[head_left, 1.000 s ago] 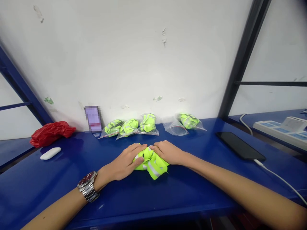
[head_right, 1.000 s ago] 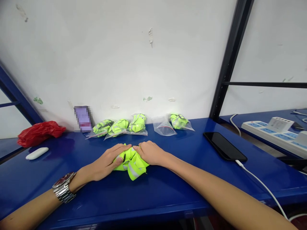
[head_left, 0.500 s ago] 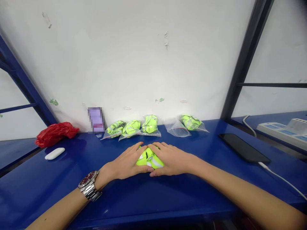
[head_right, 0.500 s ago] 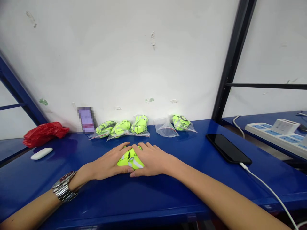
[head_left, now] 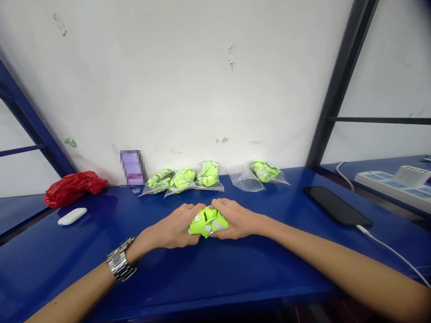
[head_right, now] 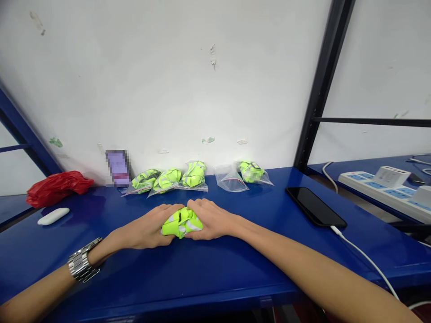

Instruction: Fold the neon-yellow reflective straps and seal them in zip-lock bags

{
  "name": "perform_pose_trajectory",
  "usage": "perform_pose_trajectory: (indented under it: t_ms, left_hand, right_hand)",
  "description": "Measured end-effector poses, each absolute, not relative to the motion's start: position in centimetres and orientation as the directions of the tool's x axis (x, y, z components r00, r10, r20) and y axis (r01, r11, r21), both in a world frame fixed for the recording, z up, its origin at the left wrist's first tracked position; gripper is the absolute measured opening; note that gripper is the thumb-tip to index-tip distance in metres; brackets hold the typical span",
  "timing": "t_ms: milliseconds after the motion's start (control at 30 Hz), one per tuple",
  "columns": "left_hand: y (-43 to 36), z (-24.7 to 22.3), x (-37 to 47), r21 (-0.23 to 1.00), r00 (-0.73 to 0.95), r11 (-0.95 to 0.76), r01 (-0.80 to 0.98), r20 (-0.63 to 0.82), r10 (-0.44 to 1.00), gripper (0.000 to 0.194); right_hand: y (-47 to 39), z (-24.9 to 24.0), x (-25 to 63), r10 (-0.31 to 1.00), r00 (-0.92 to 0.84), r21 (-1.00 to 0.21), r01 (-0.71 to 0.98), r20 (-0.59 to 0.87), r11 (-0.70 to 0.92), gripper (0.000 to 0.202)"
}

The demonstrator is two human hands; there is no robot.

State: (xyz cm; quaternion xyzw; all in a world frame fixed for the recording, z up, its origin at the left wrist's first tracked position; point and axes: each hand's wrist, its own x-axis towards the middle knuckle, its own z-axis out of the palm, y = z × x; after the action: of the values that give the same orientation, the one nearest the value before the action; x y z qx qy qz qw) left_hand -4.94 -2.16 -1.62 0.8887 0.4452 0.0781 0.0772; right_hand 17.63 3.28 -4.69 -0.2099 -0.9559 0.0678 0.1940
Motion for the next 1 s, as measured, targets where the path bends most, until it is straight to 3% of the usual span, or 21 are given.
perform_pose_trajectory:
  t_ms: [233,367,467,567,667,800,900,1000]
  left_hand:
    - [-1.7,-1.6,-4.6,0.390,0.558,-0.589,0.708,0.202,0.805,0.054]
    - [-1.1,-2.0,-4.8,0.578,0.432,-0.535,0.617,0.320,0.844,0.054]
    - [-0.2,-2.1,-4.1,0.763,0.245,-0.482,0.432,0.414,0.876,0.052]
    - [0.9,-2.1,-2.2,0.890,0.025,-0.452,0.060,0.451,0.892,0.042]
    - [1.8,-2.3,0.0,0.867,-0.168,-0.425,-0.259,0.393,0.904,0.034]
    - [2.0,-3.0,1.9,0.810,-0.318,-0.423,-0.407,0.308,0.897,0.042]
    - [1.5,-3.2,2.2,0.788,-0.347,-0.394,-0.474,0.244,0.905,0.052]
    - [0.8,-2.8,2.3,0.735,-0.243,-0.316,-0.599,0.209,0.947,0.052]
  right_hand:
    - [3.9,-5.0,17.3,0.471,-0.764,-0.299,0.370,0.441,0.880,0.046]
    - [3.9,-4.6,16.8,0.538,-0.661,-0.415,0.354,0.523,0.838,0.044]
    - [3.8,-4.3,16.4,0.618,-0.536,-0.533,0.327,0.576,0.781,0.046]
    - [3.7,-4.2,16.1,0.691,-0.377,-0.630,0.291,0.617,0.720,0.049]
    - [3.4,-4.4,15.8,0.722,-0.232,-0.670,0.270,0.652,0.692,0.050]
    - [3.1,-4.7,15.3,0.745,-0.155,-0.702,0.256,0.648,0.664,0.051]
    - [2.8,-4.9,14.8,0.756,-0.118,-0.720,0.239,0.644,0.651,0.050]
    - [2.4,-4.8,14.4,0.762,-0.078,-0.729,0.245,0.643,0.640,0.048]
